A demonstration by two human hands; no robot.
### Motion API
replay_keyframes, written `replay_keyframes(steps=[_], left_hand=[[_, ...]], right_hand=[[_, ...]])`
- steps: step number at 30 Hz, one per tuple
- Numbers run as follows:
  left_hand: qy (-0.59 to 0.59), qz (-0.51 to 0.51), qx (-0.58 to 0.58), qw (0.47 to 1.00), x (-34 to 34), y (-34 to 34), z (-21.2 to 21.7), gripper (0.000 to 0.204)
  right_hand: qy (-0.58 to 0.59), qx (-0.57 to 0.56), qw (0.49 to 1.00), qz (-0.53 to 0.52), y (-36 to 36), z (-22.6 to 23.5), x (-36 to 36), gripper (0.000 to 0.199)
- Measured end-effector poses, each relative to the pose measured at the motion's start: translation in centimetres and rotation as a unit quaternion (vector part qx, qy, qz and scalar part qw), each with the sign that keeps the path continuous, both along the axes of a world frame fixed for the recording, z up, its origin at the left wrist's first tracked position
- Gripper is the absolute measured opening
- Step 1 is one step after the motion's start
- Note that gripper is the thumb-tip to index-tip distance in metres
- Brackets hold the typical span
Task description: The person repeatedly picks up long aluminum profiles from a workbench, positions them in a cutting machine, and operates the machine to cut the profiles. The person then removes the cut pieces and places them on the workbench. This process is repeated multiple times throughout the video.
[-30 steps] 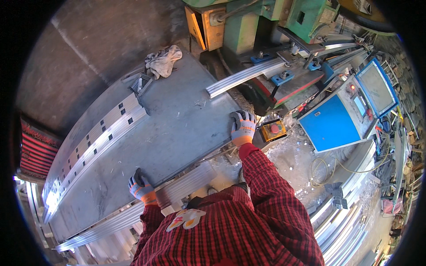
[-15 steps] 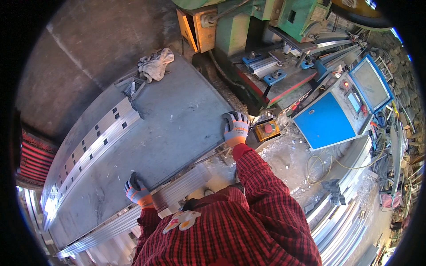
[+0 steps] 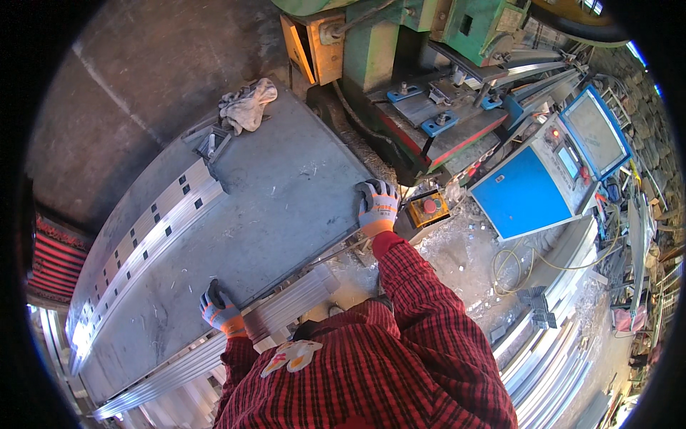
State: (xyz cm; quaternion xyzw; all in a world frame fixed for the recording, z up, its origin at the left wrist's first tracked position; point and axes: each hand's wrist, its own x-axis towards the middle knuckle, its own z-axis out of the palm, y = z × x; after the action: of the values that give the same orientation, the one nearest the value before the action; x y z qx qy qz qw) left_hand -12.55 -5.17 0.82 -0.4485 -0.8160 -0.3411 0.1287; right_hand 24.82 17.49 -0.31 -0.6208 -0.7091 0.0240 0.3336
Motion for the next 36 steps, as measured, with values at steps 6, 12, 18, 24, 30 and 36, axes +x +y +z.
replay_keyframes(steps=[6,12,18,24,30,36], left_hand=[[0.002,-0.001,0.005,1.0,-0.3,0.0,-0.3,0.027],[0.008,-0.004,0.006,1.0,-0.1,0.0,-0.4,0.027],[0.007,-0.021,0.011,1.0,-0.3,-0.1,-0.6,0.025],[0.034,0.0,-0.042,0.999,-0.6,0.0,-0.7,0.024],[-0.009,-0.005,-0.002,1.0,-0.6,0.3,-0.9,0.021],[-0.06,-0.023,0.065,0.996,-0.7,0.2,-1.6,0.025]], right_hand=[[0.005,-0.002,1.0,-0.002,-0.1,-0.1,-0.1,0.035],[0.011,0.003,1.0,0.002,-0.4,0.1,0.1,0.033],[0.015,-0.005,1.0,-0.005,-0.2,0.0,0.1,0.033],[0.037,-0.007,0.999,0.0,-0.4,0.5,-0.2,0.033],[0.122,0.035,0.991,0.046,0.0,-0.8,1.3,0.029],[0.391,0.108,0.913,-0.049,-4.1,-3.8,9.3,0.018]])
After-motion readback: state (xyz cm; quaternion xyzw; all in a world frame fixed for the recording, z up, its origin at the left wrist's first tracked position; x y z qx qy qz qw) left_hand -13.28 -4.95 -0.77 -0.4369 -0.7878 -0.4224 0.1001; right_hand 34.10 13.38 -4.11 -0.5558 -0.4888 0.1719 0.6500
